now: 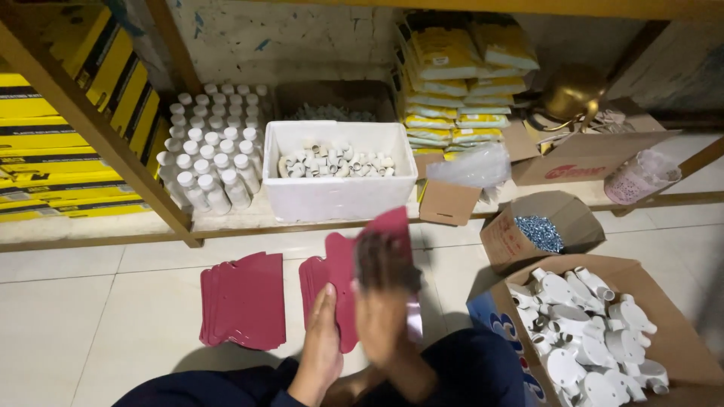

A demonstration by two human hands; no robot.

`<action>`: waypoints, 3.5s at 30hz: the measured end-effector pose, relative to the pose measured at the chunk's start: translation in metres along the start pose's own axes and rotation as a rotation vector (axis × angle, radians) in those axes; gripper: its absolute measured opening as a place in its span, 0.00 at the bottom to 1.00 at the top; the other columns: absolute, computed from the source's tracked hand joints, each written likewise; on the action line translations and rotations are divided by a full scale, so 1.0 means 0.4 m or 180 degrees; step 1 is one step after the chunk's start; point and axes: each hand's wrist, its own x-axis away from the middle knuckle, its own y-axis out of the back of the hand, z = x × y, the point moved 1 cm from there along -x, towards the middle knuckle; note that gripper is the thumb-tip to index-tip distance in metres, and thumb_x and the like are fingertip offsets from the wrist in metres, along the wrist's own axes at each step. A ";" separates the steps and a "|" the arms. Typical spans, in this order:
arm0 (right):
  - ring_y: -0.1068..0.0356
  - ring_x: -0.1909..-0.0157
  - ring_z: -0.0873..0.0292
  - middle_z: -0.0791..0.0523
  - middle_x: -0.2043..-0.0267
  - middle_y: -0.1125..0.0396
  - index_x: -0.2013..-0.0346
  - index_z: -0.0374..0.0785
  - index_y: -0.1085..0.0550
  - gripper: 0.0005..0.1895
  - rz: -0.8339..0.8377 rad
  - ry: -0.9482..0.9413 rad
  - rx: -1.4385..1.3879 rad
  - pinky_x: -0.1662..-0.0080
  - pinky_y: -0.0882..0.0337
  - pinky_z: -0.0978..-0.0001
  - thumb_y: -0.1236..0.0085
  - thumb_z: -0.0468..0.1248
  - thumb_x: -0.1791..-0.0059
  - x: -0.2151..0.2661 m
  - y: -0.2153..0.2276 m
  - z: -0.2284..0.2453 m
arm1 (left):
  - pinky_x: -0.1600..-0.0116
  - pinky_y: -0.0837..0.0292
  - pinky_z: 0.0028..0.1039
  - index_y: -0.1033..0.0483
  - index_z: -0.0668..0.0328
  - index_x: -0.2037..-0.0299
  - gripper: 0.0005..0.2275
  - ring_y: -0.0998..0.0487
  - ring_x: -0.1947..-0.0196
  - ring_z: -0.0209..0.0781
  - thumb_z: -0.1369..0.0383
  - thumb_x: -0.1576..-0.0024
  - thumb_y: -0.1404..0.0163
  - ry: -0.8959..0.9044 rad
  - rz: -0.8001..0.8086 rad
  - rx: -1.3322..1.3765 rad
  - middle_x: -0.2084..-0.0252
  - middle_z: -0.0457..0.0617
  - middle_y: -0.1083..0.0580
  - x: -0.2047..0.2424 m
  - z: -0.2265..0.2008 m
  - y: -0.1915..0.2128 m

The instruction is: Cleaning red plastic covers by wiping them with a cloth in a storage area.

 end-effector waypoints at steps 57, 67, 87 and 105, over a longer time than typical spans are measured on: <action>0.22 0.68 0.50 0.44 0.68 0.22 0.58 0.29 0.18 0.16 0.2560 -0.4775 -0.3860 0.63 0.25 0.65 0.41 0.40 0.52 0.242 -0.272 -0.152 | 0.67 0.31 0.30 0.26 0.54 0.37 0.23 0.25 0.69 0.40 0.82 0.43 0.51 -0.0584 -0.0661 -0.1402 0.60 0.52 0.20 -0.332 -0.087 0.459; 0.23 0.65 0.52 0.46 0.66 0.24 0.54 0.33 0.21 0.15 0.2567 -0.4822 -0.3655 0.62 0.27 0.64 0.39 0.39 0.52 0.264 -0.288 -0.141 | 0.45 0.30 0.37 0.22 0.51 0.47 0.21 0.21 0.52 0.55 0.69 0.54 0.49 -0.0399 -0.1424 -0.2660 0.52 0.52 0.20 -0.416 -0.082 0.555; 0.26 0.69 0.56 0.49 0.71 0.25 0.60 0.35 0.21 0.11 0.2477 -0.4629 -0.3446 0.63 0.29 0.66 0.40 0.39 0.52 0.275 -0.300 -0.140 | 0.51 0.32 0.40 0.26 0.47 0.47 0.16 0.21 0.54 0.50 0.63 0.46 0.50 -0.1687 -0.1702 -0.6427 0.54 0.48 0.23 -0.508 0.261 0.340; 0.24 0.65 0.56 0.50 0.67 0.25 0.59 0.36 0.22 0.13 0.2682 -0.4753 -0.3368 0.62 0.29 0.66 0.42 0.40 0.53 0.233 -0.249 -0.131 | 0.55 0.20 0.48 0.30 0.63 0.48 0.26 0.17 0.54 0.57 0.52 0.46 0.38 -0.0152 -0.1000 -0.4497 0.51 0.57 0.21 -0.465 0.340 0.202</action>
